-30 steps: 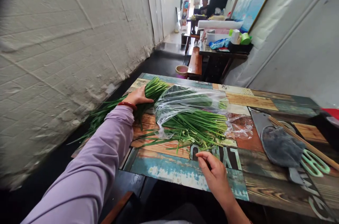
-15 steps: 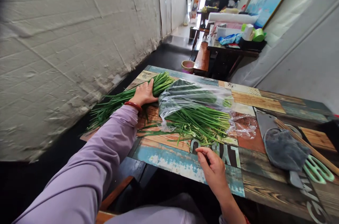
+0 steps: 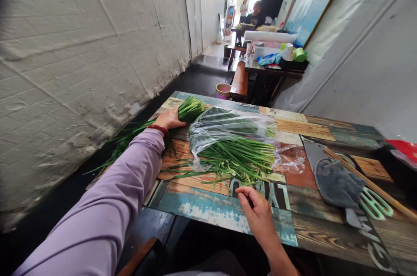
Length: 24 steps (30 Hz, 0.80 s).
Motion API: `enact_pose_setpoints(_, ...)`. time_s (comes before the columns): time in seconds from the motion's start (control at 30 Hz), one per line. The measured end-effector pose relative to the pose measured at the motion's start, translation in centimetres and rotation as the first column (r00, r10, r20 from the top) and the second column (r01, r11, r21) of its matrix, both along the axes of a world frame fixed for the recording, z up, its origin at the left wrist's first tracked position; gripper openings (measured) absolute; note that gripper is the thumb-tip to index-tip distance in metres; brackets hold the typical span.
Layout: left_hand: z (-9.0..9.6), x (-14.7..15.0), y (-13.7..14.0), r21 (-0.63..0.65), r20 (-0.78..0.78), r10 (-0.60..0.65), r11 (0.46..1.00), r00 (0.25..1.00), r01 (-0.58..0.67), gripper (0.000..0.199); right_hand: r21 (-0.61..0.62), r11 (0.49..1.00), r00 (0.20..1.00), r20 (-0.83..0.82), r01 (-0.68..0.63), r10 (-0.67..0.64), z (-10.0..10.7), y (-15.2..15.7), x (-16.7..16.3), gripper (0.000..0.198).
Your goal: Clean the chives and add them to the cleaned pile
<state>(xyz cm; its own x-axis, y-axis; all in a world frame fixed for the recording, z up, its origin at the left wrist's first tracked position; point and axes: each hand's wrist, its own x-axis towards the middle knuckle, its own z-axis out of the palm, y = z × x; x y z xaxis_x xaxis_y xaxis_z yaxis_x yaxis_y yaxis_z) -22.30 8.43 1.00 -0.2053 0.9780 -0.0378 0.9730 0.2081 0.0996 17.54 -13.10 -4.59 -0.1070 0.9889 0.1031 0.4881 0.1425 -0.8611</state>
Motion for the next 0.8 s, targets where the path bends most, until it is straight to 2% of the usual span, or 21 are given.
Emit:
enact_pose_setpoints(0.17, -0.1, 2.0, -1.5, 0.080, -0.097, 0.072, 0.995, 0.993, -0.065, 0.108, -0.003, 1.000, 1.000, -0.009, -0.023, 0.023, -0.5, 0.2, -0.1, 0.031)
enact_pose_setpoints(0.3, 0.9, 2.9, -2.8, 0.044, -0.125, 0.024, 0.999, 0.992, -0.019, 0.119, 0.011, 0.999, 0.999, -0.028, -0.036, 0.037, -0.6, 0.3, -0.2, 0.032)
enact_pose_setpoints(0.37, 1.6, 3.3, -3.7, 0.080, -0.141, -0.030, 0.996, 0.990, 0.042, 0.114, 0.020, 0.999, 0.998, -0.037, -0.047, 0.048, -0.5, 0.3, -0.2, 0.033)
enact_pose_setpoints(0.47, 2.8, 4.8, -5.7, 0.205, -0.134, -0.116, 0.968, 0.984, 0.142, 0.091, 0.038, 0.997, 0.997, -0.045, -0.062, 0.064, -0.5, 0.3, -0.2, 0.032)
enact_pose_setpoints(0.6, 3.7, 9.2, -8.9, 0.351, -0.092, -0.282, 0.888, 0.955, 0.296, 0.073, 0.066, 0.996, 0.996, -0.065, -0.058, 0.063, -0.6, 0.4, -0.1, 0.031)
enact_pose_setpoints(0.7, 3.1, 13.5, -11.3, 0.378, -0.053, -0.531, 0.773, 0.846, 0.509, 0.062, 0.073, 0.996, 0.996, -0.076, -0.043, 0.049, -0.5, 0.3, -0.1, 0.031)
enact_pose_setpoints(0.8, 1.2, 17.3, -12.9, 0.350, -0.026, -0.705, 0.657, 0.708, 0.667, 0.052, 0.101, 0.995, 0.998, -0.061, -0.013, 0.019, -0.1, 0.3, -0.3, 0.029)
